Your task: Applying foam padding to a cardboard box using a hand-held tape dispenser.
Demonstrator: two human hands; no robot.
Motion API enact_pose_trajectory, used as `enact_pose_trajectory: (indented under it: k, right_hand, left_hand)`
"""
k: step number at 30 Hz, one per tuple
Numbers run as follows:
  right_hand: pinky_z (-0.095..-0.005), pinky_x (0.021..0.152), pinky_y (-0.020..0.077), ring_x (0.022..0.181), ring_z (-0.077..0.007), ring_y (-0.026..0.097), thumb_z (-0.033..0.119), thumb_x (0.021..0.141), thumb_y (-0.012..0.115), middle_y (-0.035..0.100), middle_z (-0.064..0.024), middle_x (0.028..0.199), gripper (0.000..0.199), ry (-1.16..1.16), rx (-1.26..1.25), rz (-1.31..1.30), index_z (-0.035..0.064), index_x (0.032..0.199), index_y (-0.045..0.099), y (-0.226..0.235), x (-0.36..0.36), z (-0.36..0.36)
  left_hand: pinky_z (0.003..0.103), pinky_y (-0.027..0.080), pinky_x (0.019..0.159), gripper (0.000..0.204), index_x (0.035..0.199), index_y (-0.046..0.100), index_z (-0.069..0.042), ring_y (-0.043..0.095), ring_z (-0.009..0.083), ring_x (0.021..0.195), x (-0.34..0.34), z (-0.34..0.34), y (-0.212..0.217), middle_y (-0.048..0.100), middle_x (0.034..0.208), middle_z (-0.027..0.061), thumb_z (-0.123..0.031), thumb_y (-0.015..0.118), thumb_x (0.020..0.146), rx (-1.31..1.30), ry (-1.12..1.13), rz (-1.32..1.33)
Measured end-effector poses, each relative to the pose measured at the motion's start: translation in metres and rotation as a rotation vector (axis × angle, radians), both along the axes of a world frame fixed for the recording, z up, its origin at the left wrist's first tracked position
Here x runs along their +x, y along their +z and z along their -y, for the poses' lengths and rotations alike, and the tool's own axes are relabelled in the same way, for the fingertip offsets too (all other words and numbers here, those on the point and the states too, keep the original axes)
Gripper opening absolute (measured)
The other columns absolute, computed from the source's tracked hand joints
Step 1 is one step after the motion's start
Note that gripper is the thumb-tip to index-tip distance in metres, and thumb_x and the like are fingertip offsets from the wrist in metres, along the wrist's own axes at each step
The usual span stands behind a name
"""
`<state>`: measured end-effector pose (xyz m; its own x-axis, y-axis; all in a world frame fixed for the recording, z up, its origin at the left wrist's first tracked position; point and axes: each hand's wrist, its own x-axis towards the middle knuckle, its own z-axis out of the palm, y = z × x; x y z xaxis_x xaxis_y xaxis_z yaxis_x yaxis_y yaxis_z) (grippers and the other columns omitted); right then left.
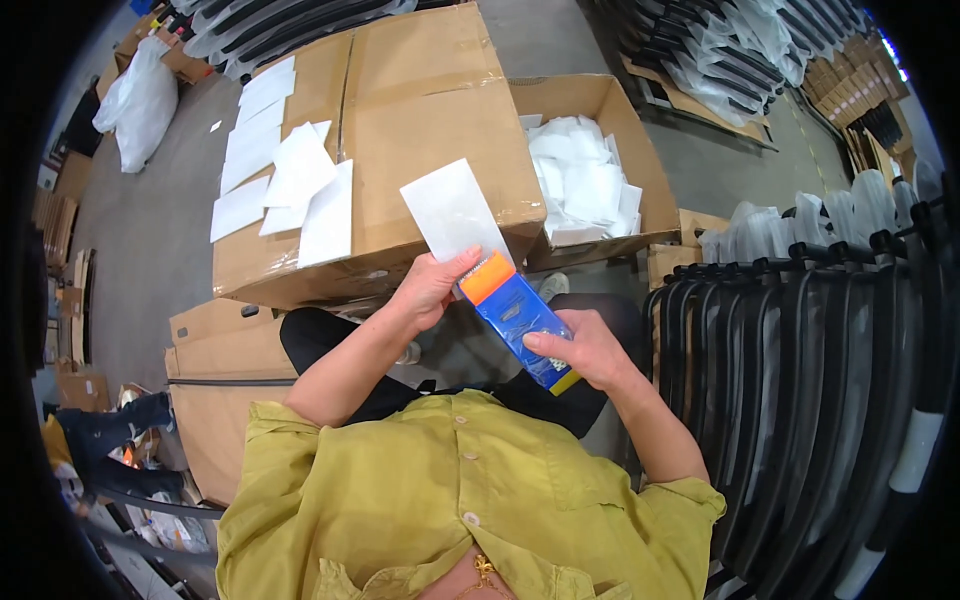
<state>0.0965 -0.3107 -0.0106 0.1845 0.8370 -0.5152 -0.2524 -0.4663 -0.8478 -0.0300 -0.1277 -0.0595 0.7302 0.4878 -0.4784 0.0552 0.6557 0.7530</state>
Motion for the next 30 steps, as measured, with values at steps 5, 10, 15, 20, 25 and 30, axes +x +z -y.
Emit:
enact_pose_trajectory:
  k: [5,10,15,20,25,30]
  right_hand:
    - [-0.0229,0.064,0.0439,0.069,-0.0079,0.053,0.032,0.073,0.068,0.06,-0.0046,0.078,0.041,-0.037,0.08,0.101,-0.0033,0.09,0.059,0.009,-0.025,0.018]
    - [-0.0224,0.063,0.0442,0.069,-0.0067,0.053,0.031,0.074,0.068,0.06,-0.0042,0.078,0.039,-0.048,0.096,0.167,-0.0035,0.09,0.059,0.017,-0.039,0.041]
    - [-0.0247,0.066,0.0472,0.07,-0.0143,0.059,0.023,0.078,0.06,0.062,-0.0096,0.084,0.033,-0.088,0.101,-0.185,-0.0063,0.093,0.057,0.018,-0.042,0.031]
    - [-0.0247,0.065,0.0459,0.073,-0.0116,0.057,0.019,0.081,0.057,0.061,-0.006,0.083,0.025,-0.315,0.186,-0.326,-0.0018,0.095,0.059,-0.051,-0.042,0.023]
    - [-0.0281,0.077,0.0472,0.082,-0.0177,0.06,0.019,0.084,0.054,0.061,-0.0078,0.093,0.03,-0.524,0.111,-0.373,-0.0026,0.104,0.054,-0.076,-0.04,0.036]
    - [-0.031,0.075,0.0488,0.081,-0.0192,0.061,0.022,0.083,0.055,0.062,-0.012,0.094,0.034,-0.371,0.022,-0.301,-0.0046,0.103,0.054,-0.074,-0.025,0.042]
  left_hand:
    - [0.032,0.048,0.072,0.034,0.104,0.055,0.001,0.058,0.0165,0.084,0.007,0.006,0.005,0.061,0.095,0.0099,-0.023,0.062,0.081,0.047,0.201,0.079]
    - [0.028,0.053,0.053,0.038,0.107,0.05,0.002,0.063,0.0224,0.065,-0.003,-0.011,0.035,0.062,0.087,0.0142,-0.026,0.058,0.083,0.047,0.141,0.112]
    - [0.028,0.052,0.054,0.03,0.096,0.056,0.002,0.063,0.0192,0.066,-0.02,0.0,0.057,0.063,0.086,0.0105,-0.024,0.059,0.081,0.357,0.062,0.156]
    - [0.034,0.05,0.076,0.017,0.083,0.056,-0.005,0.058,0.0197,0.064,-0.039,0.072,0.105,0.057,0.069,0.0024,-0.006,0.056,0.066,1.714,-0.082,0.935]
    - [0.036,0.046,0.082,0.027,0.095,0.057,-0.005,0.06,0.0195,0.078,-0.106,0.01,0.093,0.062,0.088,0.0068,-0.009,0.055,0.069,2.046,0.065,0.12]
    - [0.044,0.032,0.094,0.042,0.11,0.052,-0.013,0.055,0.0212,0.092,-0.224,-0.085,0.085,0.057,0.097,0.0062,-0.004,0.054,0.069,2.131,0.17,-0.919]
